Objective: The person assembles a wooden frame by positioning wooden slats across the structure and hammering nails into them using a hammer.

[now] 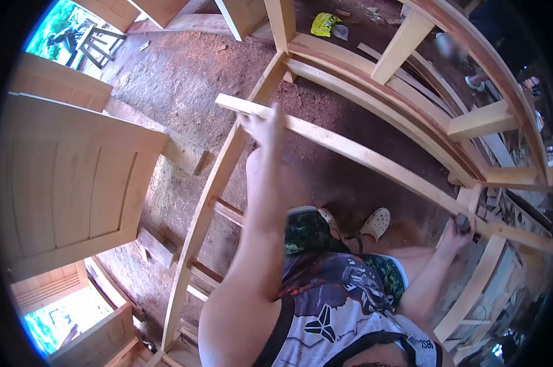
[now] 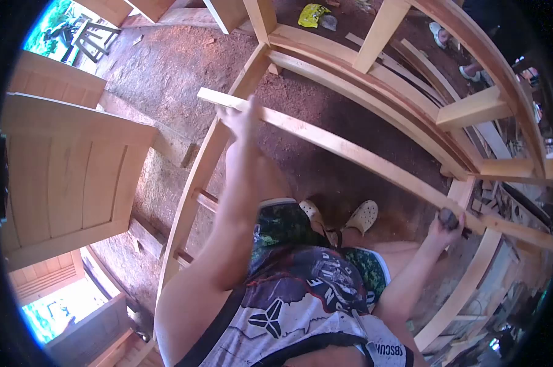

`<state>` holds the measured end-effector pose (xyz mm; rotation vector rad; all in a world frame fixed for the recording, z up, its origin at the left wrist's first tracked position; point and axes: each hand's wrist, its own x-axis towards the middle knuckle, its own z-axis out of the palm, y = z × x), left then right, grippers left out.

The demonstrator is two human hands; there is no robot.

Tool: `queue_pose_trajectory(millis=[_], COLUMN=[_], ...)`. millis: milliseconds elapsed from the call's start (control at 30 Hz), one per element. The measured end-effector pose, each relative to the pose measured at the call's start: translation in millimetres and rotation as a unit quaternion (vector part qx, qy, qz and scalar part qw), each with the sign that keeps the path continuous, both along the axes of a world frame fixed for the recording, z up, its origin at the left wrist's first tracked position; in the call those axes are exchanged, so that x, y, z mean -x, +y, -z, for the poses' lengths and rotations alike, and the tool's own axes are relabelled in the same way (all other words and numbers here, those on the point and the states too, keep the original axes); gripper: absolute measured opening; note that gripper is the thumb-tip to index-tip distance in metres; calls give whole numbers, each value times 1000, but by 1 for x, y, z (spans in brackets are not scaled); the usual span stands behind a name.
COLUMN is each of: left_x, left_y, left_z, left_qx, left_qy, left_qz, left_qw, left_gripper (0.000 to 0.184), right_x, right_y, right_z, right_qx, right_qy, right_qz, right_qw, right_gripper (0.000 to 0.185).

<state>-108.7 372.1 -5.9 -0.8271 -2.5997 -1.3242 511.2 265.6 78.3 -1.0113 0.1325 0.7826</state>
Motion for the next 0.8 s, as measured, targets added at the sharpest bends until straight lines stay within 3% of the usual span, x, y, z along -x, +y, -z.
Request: queue_pose_trajectory(millis=[33, 100, 167, 200, 233, 300, 367, 400, 467, 500, 567, 600, 633, 667, 733, 767, 800], left_x=[49, 143, 158, 174, 191, 142, 52, -1, -109, -158, -249, -291, -329, -339, -345, -337, -323], left_y=[-1, 15, 7, 17, 27, 28, 21, 11, -23, -32, -60, -65, -81, -94, -114, -130, -143], left_z=[2, 23, -33, -28, -12, -18, -28, -42, -118, -81, -114, -112, -103, -112, -117, -103, -84], left_qx=[88, 274, 353, 350, 434, 368, 252, 236, 308, 149, 5, -7, -137, -96, -14, 28, 90], left_qy=[20, -21, -72, -72, 7, 44, 73, 94, 141, 222, 60, -6, 23, -19, -112, -166, -228], left_qz=[66, 81, -14, -11, 139, 197, 280, 343, 492, 504, 588, 648, 655, 778, 894, 908, 857], left_qw=[994, 958, 933, 934, 890, 908, 924, 904, 802, 821, 806, 762, 743, 621, 433, 383, 454], left_gripper=[91, 79, 69, 69, 69, 64, 61, 60, 55, 33, 47, 57, 51, 42, 31, 29, 27], right_x=[6, 4, 10, 11, 11, 9, 0, -3, -6, -12, -23, -13, -25, -38, -31, -26, -21], right_y=[-6, -18, -21, -20, -21, -24, -16, -10, -8, -10, -13, -17, -13, -9, -3, -6, -6], right_z=[-5, -4, -6, -7, -8, -5, 5, 12, 27, 38, 61, 60, 52, 46, 33, 28, 20], right_qx=[-27, -35, -56, -66, -68, -90, -54, -21, -28, -29, -36, -8, -49, -82, -75, -64, -38], right_qy=[16, 14, 8, 2, 1, -9, -16, -19, -85, -149, -276, -383, -212, -29, -16, 3, 9], right_qz=[-28, -53, -46, -48, -48, -99, -67, -37, -60, -92, -138, -135, -149, -124, -108, -88, -76], right_qw=[999, 998, 997, 997, 997, 991, 996, 999, 994, 984, 951, 914, 965, 988, 991, 994, 996], right_gripper=[52, 48, 47, 46, 46, 46, 47, 48, 48, 48, 48, 49, 51, 53, 53, 52, 47])
